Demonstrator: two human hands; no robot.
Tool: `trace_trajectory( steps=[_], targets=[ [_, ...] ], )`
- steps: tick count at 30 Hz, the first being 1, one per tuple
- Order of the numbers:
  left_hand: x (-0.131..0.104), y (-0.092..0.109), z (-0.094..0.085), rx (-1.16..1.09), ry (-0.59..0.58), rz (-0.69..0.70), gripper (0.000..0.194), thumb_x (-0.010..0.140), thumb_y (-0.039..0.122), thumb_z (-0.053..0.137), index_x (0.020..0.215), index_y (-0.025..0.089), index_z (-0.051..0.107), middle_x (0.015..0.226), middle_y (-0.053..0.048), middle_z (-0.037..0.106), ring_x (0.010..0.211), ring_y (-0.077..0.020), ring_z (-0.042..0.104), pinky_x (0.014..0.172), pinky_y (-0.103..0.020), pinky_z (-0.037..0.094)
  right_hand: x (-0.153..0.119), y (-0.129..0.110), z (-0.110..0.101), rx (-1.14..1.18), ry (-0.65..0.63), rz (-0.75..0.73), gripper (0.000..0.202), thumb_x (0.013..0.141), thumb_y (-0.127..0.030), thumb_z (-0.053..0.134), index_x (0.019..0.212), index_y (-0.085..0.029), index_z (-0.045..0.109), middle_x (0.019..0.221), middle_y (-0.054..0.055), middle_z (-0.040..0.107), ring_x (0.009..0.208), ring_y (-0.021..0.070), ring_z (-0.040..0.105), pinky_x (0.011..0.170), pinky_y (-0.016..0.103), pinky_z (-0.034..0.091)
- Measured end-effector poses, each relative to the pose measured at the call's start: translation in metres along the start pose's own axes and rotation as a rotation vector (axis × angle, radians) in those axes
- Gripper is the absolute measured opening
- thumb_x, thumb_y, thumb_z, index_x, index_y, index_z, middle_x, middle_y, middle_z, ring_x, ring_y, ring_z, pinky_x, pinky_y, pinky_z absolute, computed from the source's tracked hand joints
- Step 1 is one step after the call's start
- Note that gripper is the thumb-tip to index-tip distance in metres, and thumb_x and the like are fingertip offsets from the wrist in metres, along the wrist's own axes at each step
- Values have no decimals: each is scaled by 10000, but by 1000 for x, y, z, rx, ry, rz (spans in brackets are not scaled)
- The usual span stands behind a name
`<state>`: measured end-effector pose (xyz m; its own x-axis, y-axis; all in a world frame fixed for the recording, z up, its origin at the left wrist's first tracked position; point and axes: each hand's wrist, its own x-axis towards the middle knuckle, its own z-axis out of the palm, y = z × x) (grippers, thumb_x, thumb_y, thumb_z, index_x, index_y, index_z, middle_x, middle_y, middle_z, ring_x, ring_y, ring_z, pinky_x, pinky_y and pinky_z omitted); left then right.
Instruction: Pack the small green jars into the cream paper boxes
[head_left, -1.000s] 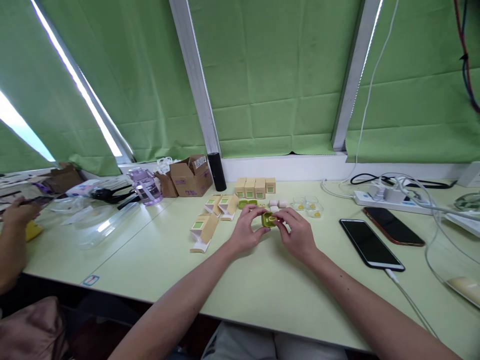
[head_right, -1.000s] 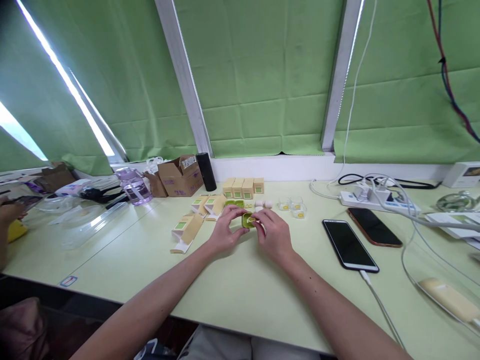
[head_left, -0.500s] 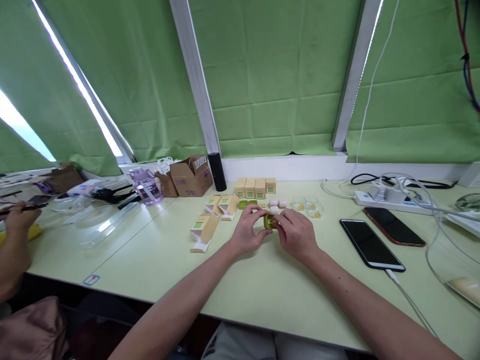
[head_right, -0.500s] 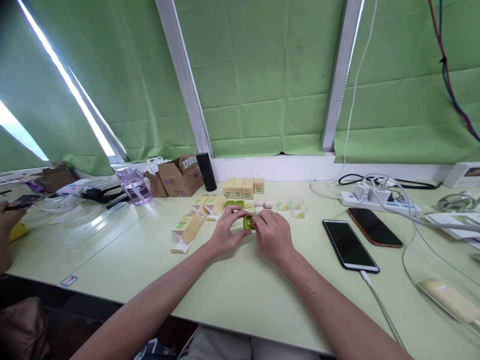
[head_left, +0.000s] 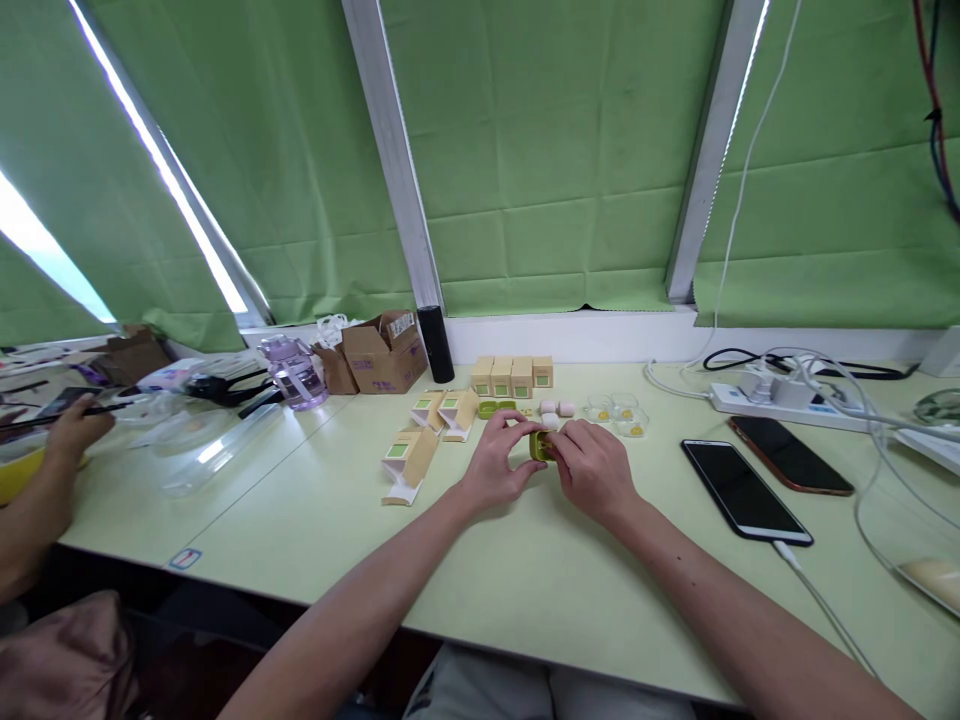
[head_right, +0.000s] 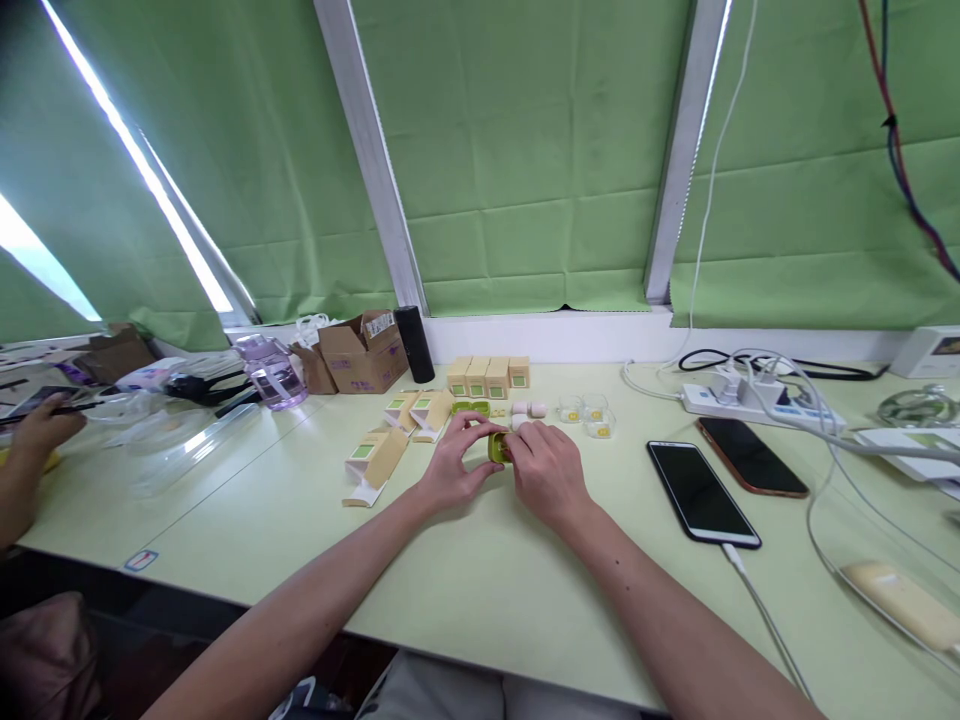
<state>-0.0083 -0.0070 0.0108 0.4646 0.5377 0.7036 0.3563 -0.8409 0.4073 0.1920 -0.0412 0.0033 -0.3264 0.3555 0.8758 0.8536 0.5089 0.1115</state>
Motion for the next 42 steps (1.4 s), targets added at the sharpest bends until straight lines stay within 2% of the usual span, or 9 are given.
trace_trajectory(
  steps=[11,33,38,42],
  targets=[
    [0,-1,0,-4,-12,2,496,809,204,826,1286,214,690,1193,-130,636,1215,-310,569,989,-468,537,1,-1,0,-6,14,-35,179,965,-76,557,893,-173,690,739,35,598,702,184,455,656,336,306],
    [0,0,-2,-38,-16,37,503,829,214,807,1316,237,686,1202,-128,638,1214,-302,575,1028,-497,526,-1,3,3,117,29,-82,214,942,-31,531,880,-180,671,723,25,621,690,174,485,652,329,325],
    [1,-1,-3,-11,-22,36,492,834,203,794,1313,226,682,1193,-133,655,1221,-313,572,1016,-503,532,0,5,0,130,-29,-39,198,973,-87,525,986,-195,691,771,41,660,720,188,533,662,335,366],
    [2,-4,-4,1,6,37,481,837,213,792,1305,215,680,1186,-136,651,1225,-314,568,1031,-518,528,-2,9,-3,221,-45,-25,256,958,-94,518,1140,-202,662,925,80,723,822,218,624,710,347,460]
  ],
)
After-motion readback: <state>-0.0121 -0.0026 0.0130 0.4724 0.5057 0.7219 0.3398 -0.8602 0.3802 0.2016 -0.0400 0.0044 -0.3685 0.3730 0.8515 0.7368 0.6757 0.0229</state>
